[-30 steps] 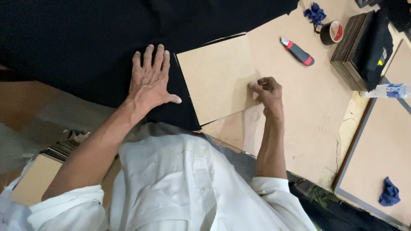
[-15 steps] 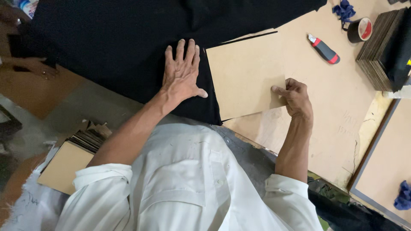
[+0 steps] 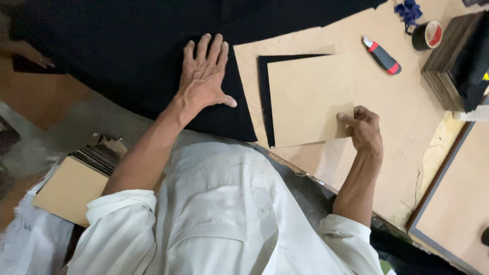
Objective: The person uses a cardboard template to cut multiple rectangular pieces from a large black fabric sheet with a utility knife. The person repeatedly places the template on the fabric, cuts around it, and stacks the cut pieces.
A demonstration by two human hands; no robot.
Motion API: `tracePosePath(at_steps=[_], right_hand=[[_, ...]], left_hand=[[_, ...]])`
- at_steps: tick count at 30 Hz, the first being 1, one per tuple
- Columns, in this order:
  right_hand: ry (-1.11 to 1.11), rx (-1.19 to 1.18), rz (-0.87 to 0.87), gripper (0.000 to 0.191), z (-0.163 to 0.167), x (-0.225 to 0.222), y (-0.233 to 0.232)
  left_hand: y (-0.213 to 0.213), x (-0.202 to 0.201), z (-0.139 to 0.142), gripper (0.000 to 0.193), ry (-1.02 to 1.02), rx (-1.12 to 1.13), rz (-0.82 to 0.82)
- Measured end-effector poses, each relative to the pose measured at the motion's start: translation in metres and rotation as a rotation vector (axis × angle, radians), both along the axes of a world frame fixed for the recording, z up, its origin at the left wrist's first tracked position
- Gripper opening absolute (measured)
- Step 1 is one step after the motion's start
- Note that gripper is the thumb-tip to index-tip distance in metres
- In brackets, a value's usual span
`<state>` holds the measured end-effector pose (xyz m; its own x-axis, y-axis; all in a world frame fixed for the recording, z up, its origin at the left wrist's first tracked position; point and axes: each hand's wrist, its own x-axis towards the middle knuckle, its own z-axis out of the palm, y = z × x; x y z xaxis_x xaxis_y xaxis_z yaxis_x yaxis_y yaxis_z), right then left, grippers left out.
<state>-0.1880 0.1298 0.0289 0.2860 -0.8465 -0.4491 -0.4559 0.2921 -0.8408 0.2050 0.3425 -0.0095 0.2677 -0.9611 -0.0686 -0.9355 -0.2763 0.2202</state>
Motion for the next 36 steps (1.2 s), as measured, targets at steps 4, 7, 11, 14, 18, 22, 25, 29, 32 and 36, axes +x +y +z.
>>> tracePosePath(at_steps=[4, 7, 11, 14, 18, 22, 25, 29, 32, 36], right_hand=[[-0.034, -0.034, 0.034, 0.016, -0.006, -0.011, -0.002], [-0.013, -0.074, 0.026, 0.017, -0.009, -0.018, -0.003], [0.003, -0.09, -0.031, 0.014, -0.012, -0.023, -0.001], [0.016, -0.088, -0.024, 0.015, -0.014, -0.026, -0.002], [-0.076, -0.014, -0.036, 0.027, -0.019, -0.032, -0.006], [-0.125, 0.051, 0.015, 0.039, -0.029, -0.039, -0.008], [-0.167, 0.166, -0.004, 0.039, -0.032, -0.046, -0.006], [-0.416, 0.332, -0.109, 0.035, -0.026, -0.057, -0.006], [-0.351, 0.485, -0.248, 0.047, -0.019, -0.058, -0.006], [-0.337, 0.203, 0.001, 0.041, -0.021, -0.042, 0.001]], left_hand=[[0.005, -0.024, 0.016, 0.124, -0.096, -0.135, 0.008], [0.003, -0.067, 0.024, 0.08, 0.224, -0.15, 0.055], [-0.017, -0.131, 0.015, 0.065, 1.012, -0.088, 0.238], [-0.026, -0.159, 0.003, 0.071, 1.253, -0.187, 0.377], [-0.022, -0.172, -0.007, 0.075, 1.569, -0.213, 0.536], [-0.024, -0.175, -0.01, 0.066, 1.714, -0.223, 0.625], [-0.031, -0.179, -0.013, 0.056, 1.767, -0.251, 0.678], [-0.033, -0.178, -0.024, 0.024, 1.864, -0.231, 0.701], [-0.029, -0.17, -0.034, 0.023, 2.063, -0.338, 0.605], [-0.021, -0.159, -0.043, 0.024, 2.257, -0.44, 0.507]])
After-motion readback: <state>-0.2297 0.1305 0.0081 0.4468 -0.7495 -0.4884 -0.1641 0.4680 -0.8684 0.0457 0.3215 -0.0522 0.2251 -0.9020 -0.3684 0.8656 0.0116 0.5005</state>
